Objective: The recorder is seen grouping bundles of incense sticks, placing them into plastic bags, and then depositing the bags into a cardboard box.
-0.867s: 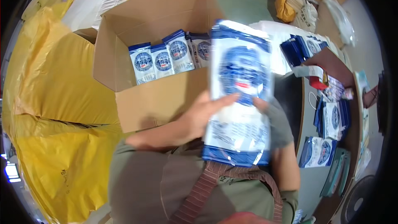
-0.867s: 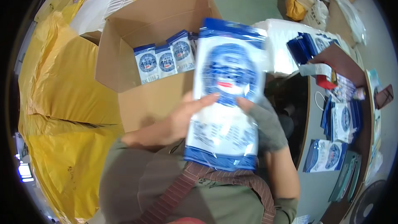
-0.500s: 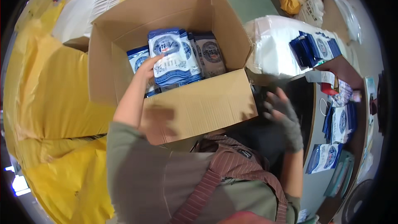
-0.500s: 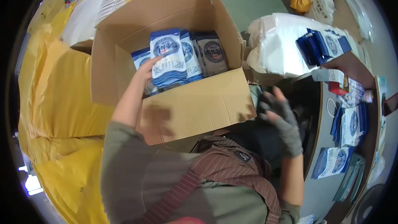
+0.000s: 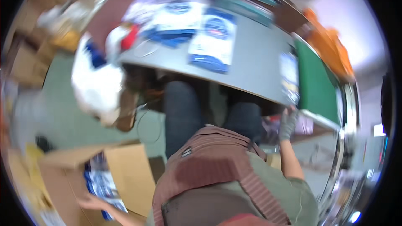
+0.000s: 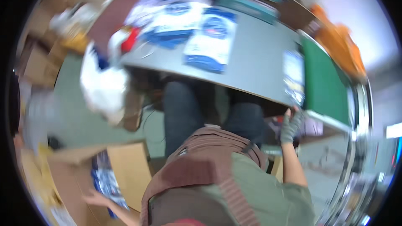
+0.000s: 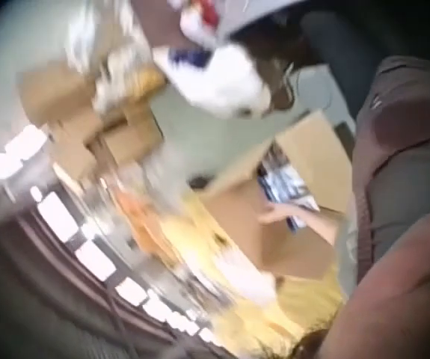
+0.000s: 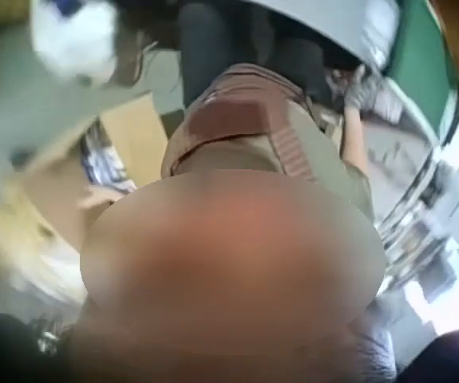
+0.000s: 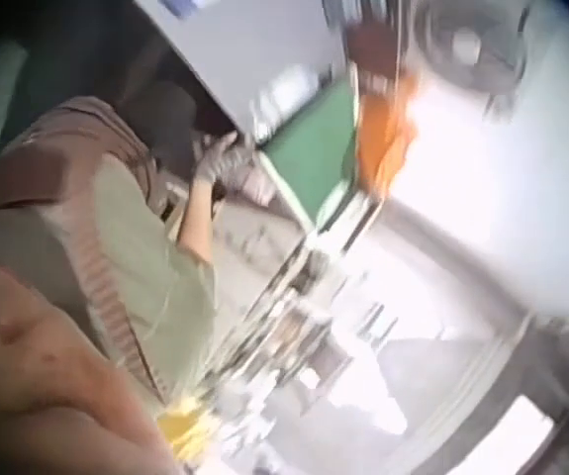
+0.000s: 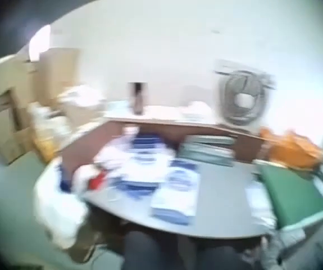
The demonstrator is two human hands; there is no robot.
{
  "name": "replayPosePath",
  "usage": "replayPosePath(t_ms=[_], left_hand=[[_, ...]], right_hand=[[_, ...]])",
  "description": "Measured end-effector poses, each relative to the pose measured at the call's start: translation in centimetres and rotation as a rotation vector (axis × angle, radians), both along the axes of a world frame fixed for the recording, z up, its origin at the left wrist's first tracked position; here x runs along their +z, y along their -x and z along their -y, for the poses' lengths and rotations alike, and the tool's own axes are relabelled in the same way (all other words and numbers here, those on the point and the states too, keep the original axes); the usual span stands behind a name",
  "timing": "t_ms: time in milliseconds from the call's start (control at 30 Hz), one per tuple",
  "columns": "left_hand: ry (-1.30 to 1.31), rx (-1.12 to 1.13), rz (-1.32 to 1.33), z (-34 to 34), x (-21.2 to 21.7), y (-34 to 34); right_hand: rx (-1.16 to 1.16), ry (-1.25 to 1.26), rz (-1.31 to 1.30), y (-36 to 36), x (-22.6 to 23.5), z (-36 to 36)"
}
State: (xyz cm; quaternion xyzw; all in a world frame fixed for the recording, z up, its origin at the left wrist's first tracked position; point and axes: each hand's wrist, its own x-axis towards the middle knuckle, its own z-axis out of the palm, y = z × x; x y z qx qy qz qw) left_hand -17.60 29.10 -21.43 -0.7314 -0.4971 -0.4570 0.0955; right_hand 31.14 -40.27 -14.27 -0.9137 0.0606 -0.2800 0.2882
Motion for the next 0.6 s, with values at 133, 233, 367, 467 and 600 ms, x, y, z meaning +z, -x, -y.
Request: replayPosePath(t_ms=[133, 233, 367, 467, 600], left_hand=[[0.083, -0.711, 0.342, 13.4, 16.5, -25.8], [0.658, -1.408, 0.253, 24.5, 17.6, -40.3], [1.029, -1.915, -0.233, 39.4, 16.4, -55.6], [0.686, -2.007, -0.394, 51.5, 12.7, -65.8], [0.648, -1.886, -0.531, 59.1, 10.0, -72.0]], right_hand=[[-0.014, 0.378, 0.018, -1.0, -2.5, 1.8], [-0.177, 0.191, -0.115, -3.4, -3.9, 3.4], [-0.028, -0.174, -0.279, -7.5, -3.6, 6.5], [0.088, -0.48, -0.19, -9.1, -3.4, 5.3], [0.042, 0.04, -0.365, -11.2, 1.2, 0.1]])
